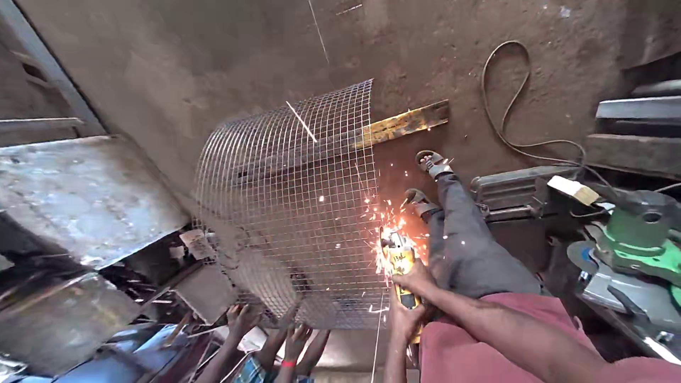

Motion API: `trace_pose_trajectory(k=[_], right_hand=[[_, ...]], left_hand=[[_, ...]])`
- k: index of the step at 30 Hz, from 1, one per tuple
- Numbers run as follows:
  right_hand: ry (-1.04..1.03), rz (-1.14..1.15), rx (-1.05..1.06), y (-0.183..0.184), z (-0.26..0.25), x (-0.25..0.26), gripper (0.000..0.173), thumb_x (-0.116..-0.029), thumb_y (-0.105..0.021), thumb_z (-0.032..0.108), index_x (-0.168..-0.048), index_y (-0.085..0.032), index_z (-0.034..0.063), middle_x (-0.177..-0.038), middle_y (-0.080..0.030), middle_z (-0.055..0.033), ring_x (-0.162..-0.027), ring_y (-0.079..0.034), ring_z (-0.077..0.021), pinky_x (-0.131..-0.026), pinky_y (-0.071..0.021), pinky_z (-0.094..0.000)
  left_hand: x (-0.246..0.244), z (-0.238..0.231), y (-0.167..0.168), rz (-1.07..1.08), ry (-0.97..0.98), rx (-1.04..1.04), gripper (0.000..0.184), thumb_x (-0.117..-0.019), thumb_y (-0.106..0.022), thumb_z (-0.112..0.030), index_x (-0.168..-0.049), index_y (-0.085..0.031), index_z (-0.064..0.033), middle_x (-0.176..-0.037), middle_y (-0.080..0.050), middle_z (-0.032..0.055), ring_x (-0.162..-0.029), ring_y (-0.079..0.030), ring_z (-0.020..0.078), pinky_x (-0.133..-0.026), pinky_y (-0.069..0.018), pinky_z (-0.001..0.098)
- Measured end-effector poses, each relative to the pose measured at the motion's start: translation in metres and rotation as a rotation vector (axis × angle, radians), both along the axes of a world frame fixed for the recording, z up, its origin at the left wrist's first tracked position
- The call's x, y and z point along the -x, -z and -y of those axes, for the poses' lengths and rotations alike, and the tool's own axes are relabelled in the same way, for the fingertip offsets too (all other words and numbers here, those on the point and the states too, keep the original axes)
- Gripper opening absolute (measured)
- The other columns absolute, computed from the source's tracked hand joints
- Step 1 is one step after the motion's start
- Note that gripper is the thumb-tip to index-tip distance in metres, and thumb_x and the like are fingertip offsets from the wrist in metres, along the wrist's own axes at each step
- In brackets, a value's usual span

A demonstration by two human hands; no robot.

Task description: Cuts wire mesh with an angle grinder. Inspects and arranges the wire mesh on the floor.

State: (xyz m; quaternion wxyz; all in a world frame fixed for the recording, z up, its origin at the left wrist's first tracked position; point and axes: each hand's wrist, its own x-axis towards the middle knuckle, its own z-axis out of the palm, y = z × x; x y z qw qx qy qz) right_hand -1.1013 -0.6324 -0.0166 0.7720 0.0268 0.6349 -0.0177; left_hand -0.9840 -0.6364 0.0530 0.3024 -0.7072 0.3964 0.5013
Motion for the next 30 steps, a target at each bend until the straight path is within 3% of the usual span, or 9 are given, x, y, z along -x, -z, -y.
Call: trace_pose_trajectory(k=[2, 6, 11, 20, 24, 26, 30], right_hand=[[0.003, -0.003, 0.009, 0.001, 0.006, 0.007, 0.094, -0.0721, -0.079, 0.062, -0.138, -0.051, 0.002, -0.119, -0.068, -0.0178, -0.111, -0.067, -0.0329, -0.095, -0.0531, -0.0557], [0.023, -0.009, 0.025, 0.002, 0.008, 0.009, 0.091, -0.0721, -0.078, 0.061, -0.138, -0.052, 0.0036, -0.118, -0.069, -0.0164, -0.11, -0.067, -0.0315, -0.094, -0.0536, -0.0554], [-0.004, 0.001, 0.011, 0.001, 0.007, 0.006, 0.091, -0.0724, -0.077, 0.061, -0.137, -0.052, 0.0033, -0.119, -0.069, -0.0165, -0.111, -0.067, -0.0317, -0.094, -0.0534, -0.0551], [0.0, -0.014, -0.002, 0.01, 0.004, 0.001, 0.099, -0.0703, -0.078, 0.063, -0.142, -0.049, 0.0025, -0.126, -0.066, -0.0175, -0.117, -0.065, -0.0315, -0.098, -0.0522, -0.0537], [0.003, -0.017, 0.01, 0.009, 0.016, 0.01, 0.094, -0.072, -0.078, 0.063, -0.138, -0.051, 0.003, -0.119, -0.068, -0.0172, -0.111, -0.067, -0.032, -0.095, -0.0532, -0.055], [0.015, -0.027, 0.026, 0.01, 0.02, 0.014, 0.095, -0.0732, -0.078, 0.062, -0.14, -0.049, 0.0014, -0.12, -0.068, -0.0186, -0.112, -0.066, -0.0333, -0.096, -0.0524, -0.0557], [0.05, -0.067, 0.055, 0.017, 0.026, 0.019, 0.093, -0.0707, -0.079, 0.061, -0.138, -0.052, 0.0028, -0.12, -0.068, -0.0172, -0.112, -0.067, -0.0322, -0.095, -0.0533, -0.0556]], left_hand=[[0.007, 0.005, 0.002, -0.02, -0.008, 0.012, 0.115, -0.0626, -0.091, -0.025, -0.156, -0.028, -0.0044, -0.121, -0.066, 0.0201, -0.102, -0.069, 0.0279, -0.09, -0.0583, 0.0502], [0.015, 0.016, 0.0, 0.076, 0.096, -0.071, 0.117, -0.0664, -0.09, -0.032, -0.16, -0.024, -0.0095, -0.119, -0.069, 0.0206, -0.103, -0.07, 0.033, -0.09, -0.0566, 0.0569], [0.007, 0.008, 0.002, -0.036, -0.004, 0.004, 0.111, -0.0632, -0.09, -0.022, -0.154, -0.029, -0.002, -0.12, -0.065, 0.0216, -0.101, -0.069, 0.0305, -0.088, -0.0581, 0.0516], [0.004, 0.007, 0.01, 0.041, 0.024, -0.044, 0.111, -0.0654, -0.091, -0.025, -0.156, -0.031, -0.006, -0.123, -0.067, 0.021, -0.107, -0.069, 0.0313, -0.094, -0.0566, 0.0545], [0.016, 0.023, 0.008, 0.022, 0.072, -0.029, 0.116, -0.0666, -0.091, -0.025, -0.159, -0.024, -0.0038, -0.129, -0.063, 0.0216, -0.11, -0.067, 0.0307, -0.096, -0.0555, 0.0517], [0.023, 0.03, 0.007, 0.008, 0.06, -0.021, 0.112, -0.068, -0.089, -0.02, -0.158, -0.025, -0.0026, -0.127, -0.063, 0.0236, -0.108, -0.067, 0.032, -0.094, -0.0557, 0.0515], [0.028, 0.036, 0.015, 0.008, 0.081, -0.031, 0.114, -0.0677, -0.089, -0.025, -0.159, -0.022, -0.0055, -0.124, -0.065, 0.0219, -0.105, -0.069, 0.032, -0.091, -0.0571, 0.0536]])
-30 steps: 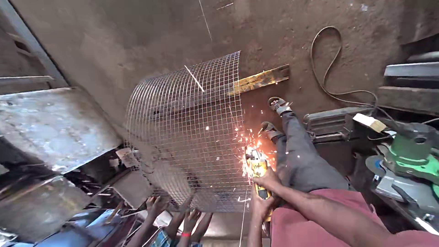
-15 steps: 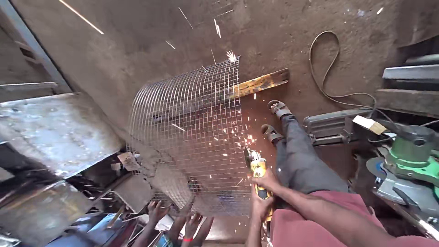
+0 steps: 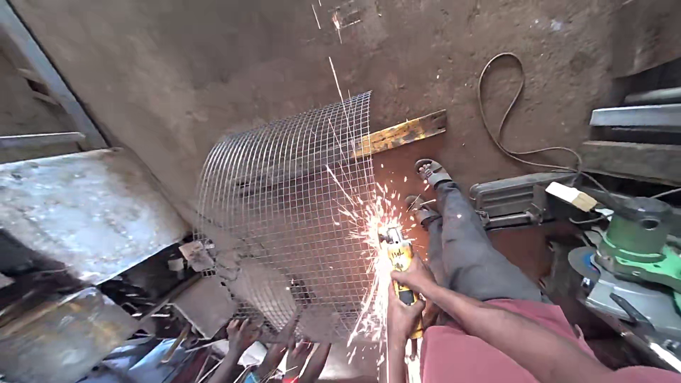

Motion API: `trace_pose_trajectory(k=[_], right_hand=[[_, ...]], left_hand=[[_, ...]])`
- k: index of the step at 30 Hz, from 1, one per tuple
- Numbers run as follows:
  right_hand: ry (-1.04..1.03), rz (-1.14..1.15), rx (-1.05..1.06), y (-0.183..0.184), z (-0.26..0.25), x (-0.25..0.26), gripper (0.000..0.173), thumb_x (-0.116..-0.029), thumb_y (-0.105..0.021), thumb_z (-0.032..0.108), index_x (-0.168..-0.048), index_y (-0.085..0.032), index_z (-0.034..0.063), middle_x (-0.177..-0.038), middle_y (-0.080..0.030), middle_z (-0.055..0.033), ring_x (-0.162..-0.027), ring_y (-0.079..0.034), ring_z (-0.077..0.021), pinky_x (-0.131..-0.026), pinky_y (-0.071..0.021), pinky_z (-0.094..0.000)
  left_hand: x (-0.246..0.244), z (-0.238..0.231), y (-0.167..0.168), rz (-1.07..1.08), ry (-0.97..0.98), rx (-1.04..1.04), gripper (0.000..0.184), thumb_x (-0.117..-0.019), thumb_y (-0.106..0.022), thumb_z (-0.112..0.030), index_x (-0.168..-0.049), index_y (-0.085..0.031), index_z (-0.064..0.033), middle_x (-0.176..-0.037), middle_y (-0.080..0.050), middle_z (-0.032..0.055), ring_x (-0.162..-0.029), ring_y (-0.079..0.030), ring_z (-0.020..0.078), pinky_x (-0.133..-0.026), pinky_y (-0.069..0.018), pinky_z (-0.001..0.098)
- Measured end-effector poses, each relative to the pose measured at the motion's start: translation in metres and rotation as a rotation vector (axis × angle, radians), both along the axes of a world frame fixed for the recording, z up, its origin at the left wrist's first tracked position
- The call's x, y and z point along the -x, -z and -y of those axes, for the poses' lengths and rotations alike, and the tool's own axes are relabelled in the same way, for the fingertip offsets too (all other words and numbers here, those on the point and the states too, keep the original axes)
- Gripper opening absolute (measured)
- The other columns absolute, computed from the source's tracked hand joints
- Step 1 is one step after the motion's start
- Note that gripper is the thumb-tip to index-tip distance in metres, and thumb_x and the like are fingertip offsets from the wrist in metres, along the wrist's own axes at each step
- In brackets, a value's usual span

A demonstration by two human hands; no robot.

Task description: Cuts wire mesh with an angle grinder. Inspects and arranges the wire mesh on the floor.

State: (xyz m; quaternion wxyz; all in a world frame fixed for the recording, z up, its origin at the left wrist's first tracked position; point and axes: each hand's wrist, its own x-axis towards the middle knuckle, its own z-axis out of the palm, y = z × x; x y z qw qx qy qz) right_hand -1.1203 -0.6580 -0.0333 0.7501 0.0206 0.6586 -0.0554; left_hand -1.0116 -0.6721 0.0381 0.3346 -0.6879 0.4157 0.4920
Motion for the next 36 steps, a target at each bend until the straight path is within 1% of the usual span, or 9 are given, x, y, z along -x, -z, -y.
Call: trace_pose_trajectory(k=[7, 11, 16, 19, 23, 25, 28, 32, 36], right_hand=[[-0.034, 0.044, -0.001, -0.001, 0.001, 0.004, 0.09, -0.0743, -0.078, 0.062, -0.138, -0.053, 0.0028, -0.122, -0.068, -0.0178, -0.114, -0.066, -0.0329, -0.096, -0.0521, -0.0561], [-0.037, 0.038, -0.042, 0.006, -0.004, -0.004, 0.099, -0.0678, -0.08, 0.063, -0.141, -0.05, 0.0029, -0.123, -0.067, -0.0178, -0.114, -0.066, -0.0324, -0.097, -0.0528, -0.0554], [-0.045, 0.049, -0.056, 0.006, -0.006, -0.005, 0.098, -0.0691, -0.08, 0.061, -0.141, -0.05, 0.0018, -0.125, -0.067, -0.0176, -0.115, -0.066, -0.0317, -0.097, -0.0526, -0.0545], [-0.058, 0.059, -0.041, 0.004, 0.005, 0.004, 0.099, -0.0707, -0.079, 0.062, -0.142, -0.047, 0.0014, -0.125, -0.066, -0.0177, -0.116, -0.065, -0.0315, -0.099, -0.0515, -0.0544], [-0.069, 0.043, -0.035, 0.007, 0.008, 0.007, 0.099, -0.0696, -0.078, 0.064, -0.14, -0.049, 0.0019, -0.122, -0.068, -0.0172, -0.114, -0.066, -0.032, -0.096, -0.0529, -0.0546], [-0.071, 0.043, -0.033, 0.007, 0.011, 0.009, 0.099, -0.07, -0.078, 0.064, -0.14, -0.049, 0.0014, -0.122, -0.068, -0.0175, -0.114, -0.066, -0.0324, -0.096, -0.053, -0.0548], [-0.052, 0.03, -0.03, 0.011, 0.017, 0.012, 0.097, -0.0705, -0.078, 0.063, -0.141, -0.049, 0.0032, -0.119, -0.068, -0.016, -0.111, -0.067, -0.0308, -0.094, -0.0536, -0.0544], [-0.03, 0.018, 0.005, 0.012, 0.021, 0.013, 0.095, -0.0716, -0.078, 0.062, -0.14, -0.05, 0.003, -0.12, -0.068, -0.0164, -0.112, -0.067, -0.0312, -0.096, -0.0529, -0.0544], [-0.047, 0.026, -0.027, 0.009, 0.023, 0.014, 0.098, -0.0713, -0.077, 0.063, -0.143, -0.048, 0.0038, -0.122, -0.068, -0.017, -0.113, -0.067, -0.0317, -0.096, -0.0532, -0.0548]], left_hand=[[-0.006, -0.005, 0.004, 0.022, -0.009, -0.007, 0.118, -0.0662, -0.091, -0.026, -0.159, -0.021, -0.0063, -0.121, -0.067, 0.0239, -0.103, -0.07, 0.035, -0.089, -0.0571, 0.0576], [-0.006, -0.011, 0.003, -0.022, -0.115, 0.012, 0.11, -0.066, -0.092, -0.022, -0.155, -0.029, -0.0035, -0.121, -0.067, 0.0216, -0.102, -0.07, 0.0301, -0.09, -0.059, 0.0513], [-0.003, -0.012, 0.0, 0.039, -0.123, -0.025, 0.111, -0.0682, -0.092, -0.028, -0.157, -0.029, -0.0049, -0.119, -0.068, 0.0219, -0.103, -0.069, 0.0336, -0.09, -0.0565, 0.0547], [-0.005, -0.01, 0.007, -0.023, -0.174, 0.026, 0.114, -0.0651, -0.092, -0.023, -0.156, -0.027, -0.0035, -0.116, -0.068, 0.0208, -0.095, -0.071, 0.0305, -0.083, -0.0599, 0.0518], [0.001, -0.003, 0.008, -0.046, -0.139, 0.059, 0.117, -0.0592, -0.091, -0.024, -0.155, -0.029, -0.0009, -0.117, -0.068, 0.0182, -0.096, -0.071, 0.025, -0.085, -0.0605, 0.0455], [0.001, 0.001, 0.008, -0.03, -0.111, 0.043, 0.116, -0.0631, -0.09, -0.023, -0.157, -0.025, 0.0003, -0.121, -0.066, 0.0206, -0.102, -0.069, 0.0277, -0.09, -0.0584, 0.0469], [0.008, 0.013, 0.008, 0.062, 0.002, -0.02, 0.118, -0.0707, -0.09, -0.032, -0.161, -0.019, -0.0047, -0.112, -0.071, 0.0216, -0.093, -0.072, 0.0336, -0.084, -0.0582, 0.0553], [0.005, 0.015, 0.015, 0.041, 0.003, -0.01, 0.12, -0.0662, -0.09, -0.032, -0.16, -0.019, -0.0075, -0.119, -0.069, 0.0201, -0.099, -0.071, 0.0325, -0.085, -0.059, 0.0559], [0.011, 0.019, 0.009, -0.01, -0.05, 0.018, 0.113, -0.0658, -0.09, -0.019, -0.157, -0.026, -0.0032, -0.121, -0.066, 0.023, -0.104, -0.069, 0.0317, -0.091, -0.0571, 0.0529]])
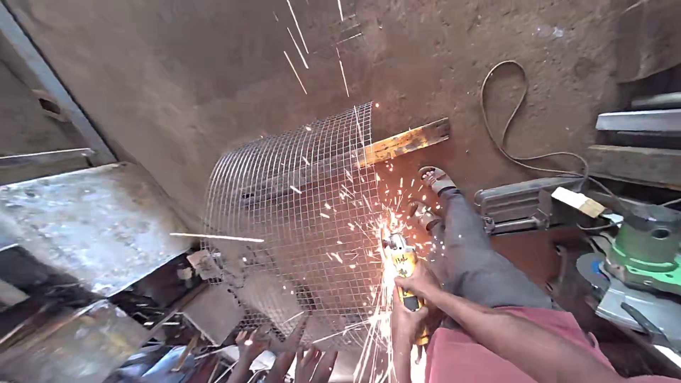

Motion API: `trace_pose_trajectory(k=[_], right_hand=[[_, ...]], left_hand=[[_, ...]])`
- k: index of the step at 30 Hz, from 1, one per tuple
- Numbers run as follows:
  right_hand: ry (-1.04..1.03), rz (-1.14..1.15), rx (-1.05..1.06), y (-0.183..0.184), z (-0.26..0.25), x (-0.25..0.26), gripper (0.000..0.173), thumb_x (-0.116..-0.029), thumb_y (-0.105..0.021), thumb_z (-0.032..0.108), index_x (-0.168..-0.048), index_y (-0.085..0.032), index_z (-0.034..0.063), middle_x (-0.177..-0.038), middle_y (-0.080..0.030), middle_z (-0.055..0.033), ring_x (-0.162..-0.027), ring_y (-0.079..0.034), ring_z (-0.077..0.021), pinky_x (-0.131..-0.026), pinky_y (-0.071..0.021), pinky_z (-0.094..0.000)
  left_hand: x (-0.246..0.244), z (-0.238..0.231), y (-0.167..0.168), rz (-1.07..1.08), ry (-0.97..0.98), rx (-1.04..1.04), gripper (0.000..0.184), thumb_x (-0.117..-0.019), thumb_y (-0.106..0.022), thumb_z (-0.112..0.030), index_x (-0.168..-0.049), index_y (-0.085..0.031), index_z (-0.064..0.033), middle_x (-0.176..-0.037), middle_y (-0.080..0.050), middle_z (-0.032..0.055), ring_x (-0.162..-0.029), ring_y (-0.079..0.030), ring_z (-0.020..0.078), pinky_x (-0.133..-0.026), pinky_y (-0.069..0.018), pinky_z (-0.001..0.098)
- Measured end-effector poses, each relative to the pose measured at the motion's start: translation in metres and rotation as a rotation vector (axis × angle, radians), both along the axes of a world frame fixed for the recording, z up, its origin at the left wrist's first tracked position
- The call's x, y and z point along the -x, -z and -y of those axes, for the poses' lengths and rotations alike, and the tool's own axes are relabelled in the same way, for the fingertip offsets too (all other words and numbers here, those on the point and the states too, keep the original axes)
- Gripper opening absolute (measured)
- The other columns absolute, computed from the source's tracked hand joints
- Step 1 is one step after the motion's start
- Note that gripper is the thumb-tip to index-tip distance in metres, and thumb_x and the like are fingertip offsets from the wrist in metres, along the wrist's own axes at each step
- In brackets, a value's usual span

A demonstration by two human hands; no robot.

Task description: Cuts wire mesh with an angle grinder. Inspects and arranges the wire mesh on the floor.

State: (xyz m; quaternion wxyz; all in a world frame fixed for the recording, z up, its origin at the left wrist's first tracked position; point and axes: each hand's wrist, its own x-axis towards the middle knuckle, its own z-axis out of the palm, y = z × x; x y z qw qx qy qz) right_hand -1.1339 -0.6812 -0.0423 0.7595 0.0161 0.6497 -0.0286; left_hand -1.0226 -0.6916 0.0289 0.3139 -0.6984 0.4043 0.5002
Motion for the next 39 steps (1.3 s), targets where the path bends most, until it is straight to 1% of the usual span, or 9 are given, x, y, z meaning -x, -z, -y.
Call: trace_pose_trajectory(k=[4, 8, 11, 15, 21, 25, 31, 36, 39], right_hand=[[0.021, 0.019, -0.001, 0.004, -0.006, -0.004, 0.1, -0.0706, -0.079, 0.064, -0.142, -0.048, 0.001, -0.125, -0.066, -0.0183, -0.116, -0.065, -0.0325, -0.099, -0.0519, -0.0548], [0.035, 0.003, 0.008, 0.004, 0.0, -0.005, 0.095, -0.0723, -0.079, 0.062, -0.139, -0.05, 0.0014, -0.122, -0.067, -0.0179, -0.114, -0.066, -0.0318, -0.098, -0.0524, -0.0537], [0.057, -0.016, 0.045, 0.005, 0.005, 0.0, 0.092, -0.0731, -0.08, 0.06, -0.137, -0.052, 0.0009, -0.118, -0.068, -0.0175, -0.11, -0.067, -0.0312, -0.096, -0.0534, -0.0538], [0.091, -0.067, 0.083, 0.014, 0.01, 0.0, 0.091, -0.0708, -0.08, 0.059, -0.137, -0.052, 0.0026, -0.116, -0.069, -0.0162, -0.108, -0.068, -0.0302, -0.094, -0.0539, -0.054], [0.084, -0.032, 0.056, 0.013, 0.017, 0.01, 0.097, -0.0718, -0.079, 0.058, -0.144, -0.045, 0.0039, -0.121, -0.067, -0.0164, -0.113, -0.067, -0.0308, -0.096, -0.0532, -0.0542], [0.02, 0.01, 0.003, 0.01, 0.012, 0.009, 0.104, -0.0701, -0.079, 0.063, -0.147, -0.043, 0.0034, -0.123, -0.067, -0.0155, -0.113, -0.067, -0.0296, -0.095, -0.0546, -0.0522], [-0.024, 0.077, -0.046, 0.017, -0.004, 0.005, 0.109, -0.0682, -0.079, 0.065, -0.149, -0.04, 0.0024, -0.125, -0.067, -0.0169, -0.114, -0.067, -0.0309, -0.097, -0.0543, -0.0526], [0.065, 0.096, -0.016, 0.035, -0.008, 0.003, 0.109, -0.0686, -0.079, 0.063, -0.15, -0.04, 0.0034, -0.123, -0.068, -0.0152, -0.113, -0.068, -0.029, -0.097, -0.0546, -0.0517], [0.403, 0.144, -0.009, 0.041, -0.009, -0.001, 0.104, -0.0683, -0.087, 0.049, -0.149, -0.039, 0.0054, -0.123, -0.066, -0.015, -0.11, -0.068, -0.0253, -0.096, -0.0567, -0.048]], left_hand=[[-0.007, -0.004, 0.003, -0.03, -0.018, -0.014, 0.113, -0.0654, -0.091, -0.022, -0.157, -0.027, -0.0034, -0.127, -0.064, 0.0226, -0.11, -0.068, 0.0314, -0.095, -0.0565, 0.0523], [-0.008, 0.0, 0.006, 0.027, 0.051, -0.011, 0.116, -0.0665, -0.09, -0.026, -0.16, -0.024, -0.0086, -0.125, -0.066, 0.0226, -0.107, -0.069, 0.0341, -0.092, -0.0563, 0.0571], [-0.001, 0.007, 0.005, 0.014, 0.115, 0.008, 0.117, -0.0702, -0.088, -0.029, -0.162, -0.018, -0.0078, -0.133, -0.062, 0.0232, -0.115, -0.065, 0.036, -0.096, -0.0534, 0.059], [0.008, 0.016, 0.01, 0.029, 0.137, 0.01, 0.113, -0.0726, -0.087, -0.028, -0.161, -0.02, -0.0092, -0.12, -0.068, 0.0232, -0.103, -0.07, 0.0371, -0.088, -0.0561, 0.0594], [0.011, 0.023, 0.012, 0.081, 0.138, -0.042, 0.116, -0.07, -0.09, -0.031, -0.161, -0.021, -0.0091, -0.12, -0.068, 0.0232, -0.105, -0.07, 0.0372, -0.09, -0.0556, 0.0599], [0.008, 0.009, 0.006, 0.044, 0.041, 0.02, 0.117, -0.0661, -0.089, -0.023, -0.16, -0.022, -0.0029, -0.137, -0.059, 0.0257, -0.12, -0.063, 0.0356, -0.101, -0.0517, 0.0556], [0.013, -0.007, 0.001, 0.048, -0.121, 0.002, 0.114, -0.0652, -0.091, -0.018, -0.158, -0.026, -0.0021, -0.129, -0.063, 0.0235, -0.112, -0.067, 0.0309, -0.096, -0.057, 0.0517], [0.015, -0.004, 0.014, 0.094, -0.031, 0.003, 0.115, -0.0665, -0.092, -0.023, -0.158, -0.026, -0.0024, -0.123, -0.067, 0.0226, -0.105, -0.07, 0.0312, -0.092, -0.0579, 0.0547], [0.019, 0.003, 0.014, 0.098, 0.003, 0.042, 0.119, -0.065, -0.093, -0.025, -0.159, -0.024, -0.0002, -0.13, -0.063, 0.0248, -0.111, -0.068, 0.0319, -0.096, -0.0556, 0.0533]])
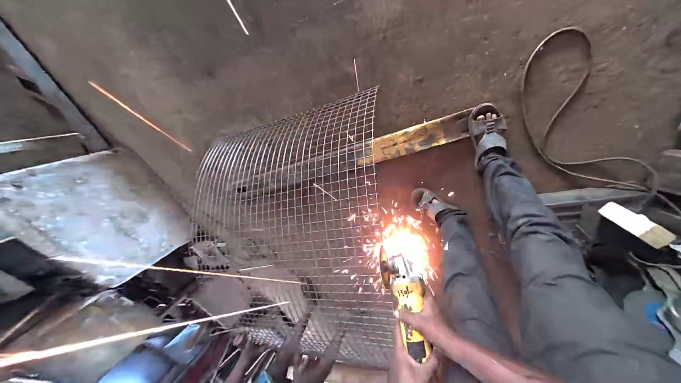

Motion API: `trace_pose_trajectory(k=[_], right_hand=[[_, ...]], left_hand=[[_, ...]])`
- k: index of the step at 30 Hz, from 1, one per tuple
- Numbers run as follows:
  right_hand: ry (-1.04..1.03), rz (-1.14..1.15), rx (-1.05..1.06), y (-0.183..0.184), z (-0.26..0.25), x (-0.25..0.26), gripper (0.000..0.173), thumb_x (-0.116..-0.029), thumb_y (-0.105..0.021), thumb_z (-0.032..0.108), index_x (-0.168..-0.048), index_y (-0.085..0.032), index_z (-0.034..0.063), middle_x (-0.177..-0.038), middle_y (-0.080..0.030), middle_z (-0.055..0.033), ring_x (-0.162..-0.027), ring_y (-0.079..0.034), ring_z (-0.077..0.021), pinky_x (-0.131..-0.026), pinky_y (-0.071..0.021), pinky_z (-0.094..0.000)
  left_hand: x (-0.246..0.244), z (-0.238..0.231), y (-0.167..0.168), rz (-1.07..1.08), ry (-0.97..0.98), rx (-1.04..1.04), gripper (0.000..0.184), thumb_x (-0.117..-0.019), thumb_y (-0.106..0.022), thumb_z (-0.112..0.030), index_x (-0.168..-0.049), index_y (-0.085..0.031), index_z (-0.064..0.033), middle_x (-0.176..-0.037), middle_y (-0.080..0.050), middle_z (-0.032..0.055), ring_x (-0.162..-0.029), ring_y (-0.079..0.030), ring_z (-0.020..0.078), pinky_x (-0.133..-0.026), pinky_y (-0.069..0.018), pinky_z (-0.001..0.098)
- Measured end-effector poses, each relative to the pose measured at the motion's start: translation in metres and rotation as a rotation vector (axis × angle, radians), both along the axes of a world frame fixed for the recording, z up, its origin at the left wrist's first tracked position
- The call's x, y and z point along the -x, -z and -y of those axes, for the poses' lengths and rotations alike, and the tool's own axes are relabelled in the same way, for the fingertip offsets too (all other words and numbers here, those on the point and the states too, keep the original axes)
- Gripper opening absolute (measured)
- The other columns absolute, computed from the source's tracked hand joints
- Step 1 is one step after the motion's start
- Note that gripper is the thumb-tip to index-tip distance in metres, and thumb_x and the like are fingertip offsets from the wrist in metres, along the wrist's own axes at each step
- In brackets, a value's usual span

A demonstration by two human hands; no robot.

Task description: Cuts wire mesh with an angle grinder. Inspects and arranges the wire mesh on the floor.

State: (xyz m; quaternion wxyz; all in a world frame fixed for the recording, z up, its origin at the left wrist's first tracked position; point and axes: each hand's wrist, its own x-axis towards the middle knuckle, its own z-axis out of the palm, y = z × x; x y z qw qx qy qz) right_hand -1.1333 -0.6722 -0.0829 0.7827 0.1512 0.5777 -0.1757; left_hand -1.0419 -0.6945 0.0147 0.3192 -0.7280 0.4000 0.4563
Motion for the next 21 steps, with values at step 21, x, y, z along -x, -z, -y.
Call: trace_pose_trajectory(k=[21], right_hand=[[0.059, 0.013, -0.027, 0.001, 0.009, 0.001, 0.098, -0.0653, -0.088, 0.042, -0.144, -0.043, 0.0053, -0.118, -0.068, -0.0124, -0.106, -0.069, -0.0216, -0.094, -0.0568, -0.0443]], left_hand=[[0.008, 0.012, -0.003, -0.005, -0.028, -0.012, 0.118, -0.0668, -0.091, -0.014, -0.158, -0.02, 0.0058, -0.129, -0.063, 0.0265, -0.11, -0.068, 0.0281, -0.098, -0.0555, 0.0464]])
